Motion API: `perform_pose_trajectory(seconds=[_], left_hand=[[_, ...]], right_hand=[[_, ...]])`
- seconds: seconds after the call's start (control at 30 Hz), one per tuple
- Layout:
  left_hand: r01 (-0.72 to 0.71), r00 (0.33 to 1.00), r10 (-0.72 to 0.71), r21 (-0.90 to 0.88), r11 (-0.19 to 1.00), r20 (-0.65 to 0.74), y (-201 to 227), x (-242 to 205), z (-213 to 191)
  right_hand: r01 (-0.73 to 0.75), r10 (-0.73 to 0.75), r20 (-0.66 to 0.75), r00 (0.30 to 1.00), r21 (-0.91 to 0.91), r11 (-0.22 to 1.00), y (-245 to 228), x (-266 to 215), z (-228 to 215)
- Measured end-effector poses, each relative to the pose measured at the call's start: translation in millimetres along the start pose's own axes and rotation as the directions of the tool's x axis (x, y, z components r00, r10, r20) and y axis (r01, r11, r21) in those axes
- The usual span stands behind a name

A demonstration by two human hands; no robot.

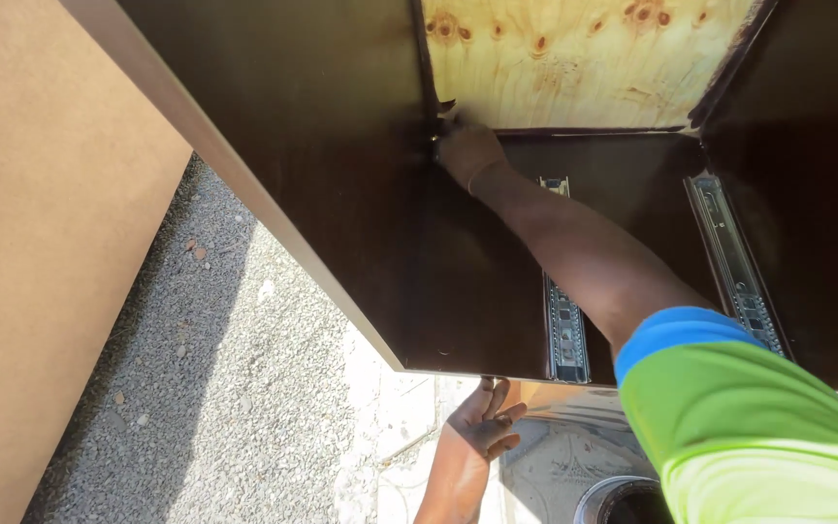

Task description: Staining the interior of a wooden cabinet using a cloth and liquid stain

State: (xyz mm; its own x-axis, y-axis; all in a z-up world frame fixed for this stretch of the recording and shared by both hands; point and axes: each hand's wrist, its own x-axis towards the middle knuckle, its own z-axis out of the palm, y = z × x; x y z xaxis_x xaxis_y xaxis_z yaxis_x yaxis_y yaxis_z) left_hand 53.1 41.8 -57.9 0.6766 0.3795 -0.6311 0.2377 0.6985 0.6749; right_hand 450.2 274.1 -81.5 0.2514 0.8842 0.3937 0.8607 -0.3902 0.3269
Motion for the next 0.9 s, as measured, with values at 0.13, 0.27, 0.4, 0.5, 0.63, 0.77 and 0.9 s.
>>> perform_pose_trajectory(seconds=[0.13,0.27,0.4,0.5,0.63,0.77,0.9], left_hand=[[-0.003,0.998,0.001,0.036,0.999,0.056,-11,9,-6],[-0.144,0.977,0.121,0.121,0.982,0.178,-11,-12,-2],[-0.213,0.958,0.169,0.179,0.961,0.231,-22,-11,1],[-0.362,0.927,0.338,0.147,0.92,0.164,-48,16,14],[-0.565,0.825,0.56,0.134,0.814,0.081,-95,57,23],[-0.794,0.584,0.807,0.145,0.59,-0.089,-143,105,27],[-0.3,0.95,0.255,0.306,0.903,0.18,-69,28,13]], right_hand=[[0.032,-0.036,0.044,0.998,0.099,0.995,8,8,-51],[-0.039,-0.095,0.403,0.91,0.313,0.949,-27,-55,-119],[0.138,-0.332,0.302,0.893,0.52,0.843,-96,-177,-198],[-0.192,-0.37,0.487,0.791,0.773,0.605,-142,-251,-278],[-0.29,-0.304,0.308,0.901,0.951,0.104,-134,-267,-300],[0.36,-0.31,-0.184,0.933,0.486,0.796,-114,-244,-245],[0.021,-0.027,0.039,0.999,0.147,0.989,-50,-137,-104]])
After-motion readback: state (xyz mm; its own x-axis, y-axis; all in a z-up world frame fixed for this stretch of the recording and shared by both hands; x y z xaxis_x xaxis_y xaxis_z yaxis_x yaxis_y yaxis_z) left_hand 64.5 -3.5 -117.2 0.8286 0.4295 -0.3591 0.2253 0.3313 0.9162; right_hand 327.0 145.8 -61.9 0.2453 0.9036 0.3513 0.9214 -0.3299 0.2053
